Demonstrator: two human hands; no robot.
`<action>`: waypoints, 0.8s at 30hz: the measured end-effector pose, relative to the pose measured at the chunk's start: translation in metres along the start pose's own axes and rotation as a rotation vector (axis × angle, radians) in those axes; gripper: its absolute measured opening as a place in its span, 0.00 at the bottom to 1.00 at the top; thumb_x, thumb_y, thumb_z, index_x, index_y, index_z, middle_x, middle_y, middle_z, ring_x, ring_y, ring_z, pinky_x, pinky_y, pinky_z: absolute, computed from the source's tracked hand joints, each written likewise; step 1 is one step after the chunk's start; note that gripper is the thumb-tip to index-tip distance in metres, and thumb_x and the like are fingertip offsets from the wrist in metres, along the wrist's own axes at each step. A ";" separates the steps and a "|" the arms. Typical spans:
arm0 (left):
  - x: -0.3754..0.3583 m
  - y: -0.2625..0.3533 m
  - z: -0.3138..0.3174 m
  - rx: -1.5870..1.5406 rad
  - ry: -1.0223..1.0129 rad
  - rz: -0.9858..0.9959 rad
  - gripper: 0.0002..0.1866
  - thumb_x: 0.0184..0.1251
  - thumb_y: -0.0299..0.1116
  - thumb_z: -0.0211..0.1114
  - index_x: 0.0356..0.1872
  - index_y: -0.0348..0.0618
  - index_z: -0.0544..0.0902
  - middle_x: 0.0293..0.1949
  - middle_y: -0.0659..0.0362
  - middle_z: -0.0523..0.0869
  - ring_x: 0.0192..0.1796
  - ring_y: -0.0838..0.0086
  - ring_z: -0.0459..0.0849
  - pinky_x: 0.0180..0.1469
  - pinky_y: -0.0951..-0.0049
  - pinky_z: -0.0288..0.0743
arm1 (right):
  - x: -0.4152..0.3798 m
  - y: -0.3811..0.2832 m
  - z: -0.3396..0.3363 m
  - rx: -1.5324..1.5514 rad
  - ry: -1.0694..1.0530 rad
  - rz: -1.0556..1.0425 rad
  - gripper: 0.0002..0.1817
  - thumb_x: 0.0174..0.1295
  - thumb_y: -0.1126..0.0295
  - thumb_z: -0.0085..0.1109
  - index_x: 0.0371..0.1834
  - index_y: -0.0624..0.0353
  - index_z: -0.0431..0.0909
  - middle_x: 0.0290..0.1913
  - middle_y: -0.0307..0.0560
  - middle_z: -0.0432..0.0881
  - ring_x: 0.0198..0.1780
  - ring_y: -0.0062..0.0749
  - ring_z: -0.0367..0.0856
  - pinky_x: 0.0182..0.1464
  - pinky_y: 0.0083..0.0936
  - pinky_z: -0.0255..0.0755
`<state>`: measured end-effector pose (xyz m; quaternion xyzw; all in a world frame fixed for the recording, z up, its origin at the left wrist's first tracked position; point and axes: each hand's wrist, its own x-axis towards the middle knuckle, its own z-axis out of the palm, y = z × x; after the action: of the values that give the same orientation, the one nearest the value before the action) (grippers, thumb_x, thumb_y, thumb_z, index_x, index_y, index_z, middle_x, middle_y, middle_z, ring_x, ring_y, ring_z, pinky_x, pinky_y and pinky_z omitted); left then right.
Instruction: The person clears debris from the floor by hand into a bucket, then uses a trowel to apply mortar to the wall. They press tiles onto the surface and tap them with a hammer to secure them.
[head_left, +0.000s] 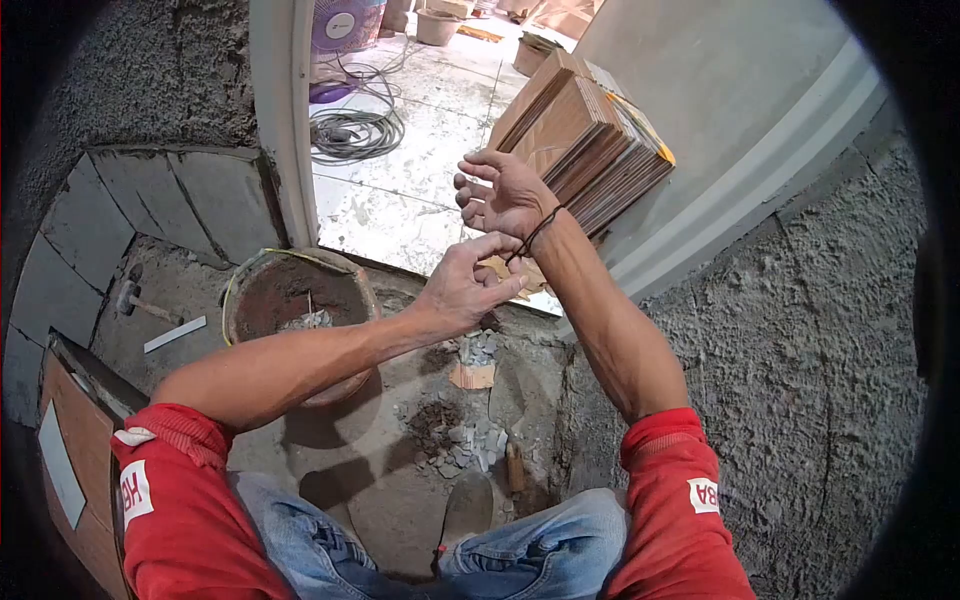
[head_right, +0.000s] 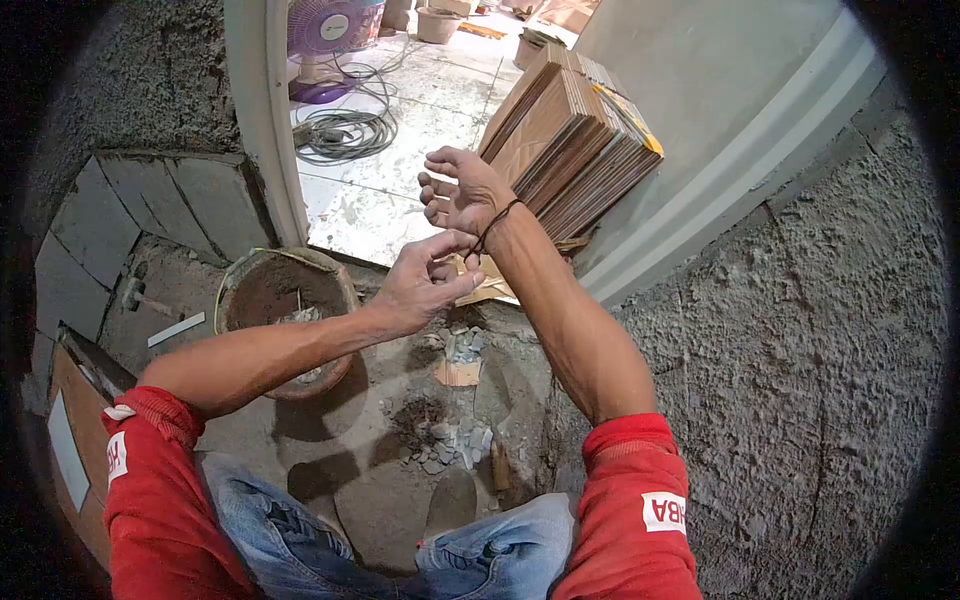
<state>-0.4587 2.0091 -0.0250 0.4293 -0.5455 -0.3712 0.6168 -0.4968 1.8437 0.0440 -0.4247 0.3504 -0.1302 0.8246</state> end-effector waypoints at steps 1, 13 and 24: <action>0.000 -0.005 -0.001 0.000 -0.002 0.001 0.17 0.72 0.32 0.72 0.54 0.33 0.81 0.32 0.72 0.76 0.27 0.93 0.67 0.27 0.83 0.59 | 0.001 0.002 0.000 0.000 0.001 -0.002 0.16 0.68 0.63 0.67 0.52 0.57 0.75 0.40 0.42 0.81 0.34 0.26 0.78 0.31 0.22 0.75; -0.008 0.020 -0.025 -0.161 -0.187 -0.116 0.12 0.74 0.33 0.69 0.48 0.34 0.86 0.37 0.59 0.90 0.38 0.79 0.90 0.35 0.83 0.80 | 0.007 0.045 0.000 -1.436 0.288 -0.917 0.14 0.61 0.62 0.64 0.43 0.60 0.85 0.34 0.60 0.89 0.41 0.55 0.90 0.47 0.49 0.83; 0.010 0.030 -0.024 0.180 0.092 -0.200 0.10 0.74 0.33 0.70 0.43 0.36 0.85 0.31 0.59 0.91 0.22 0.85 0.80 0.21 0.82 0.71 | 0.004 0.047 -0.005 -1.970 0.393 -0.820 0.19 0.53 0.58 0.69 0.40 0.61 0.85 0.37 0.56 0.89 0.42 0.53 0.91 0.40 0.45 0.84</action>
<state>-0.4335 2.0141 0.0058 0.5514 -0.5023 -0.3604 0.5601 -0.5017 1.8672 0.0031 -0.9565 0.2586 -0.1232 -0.0554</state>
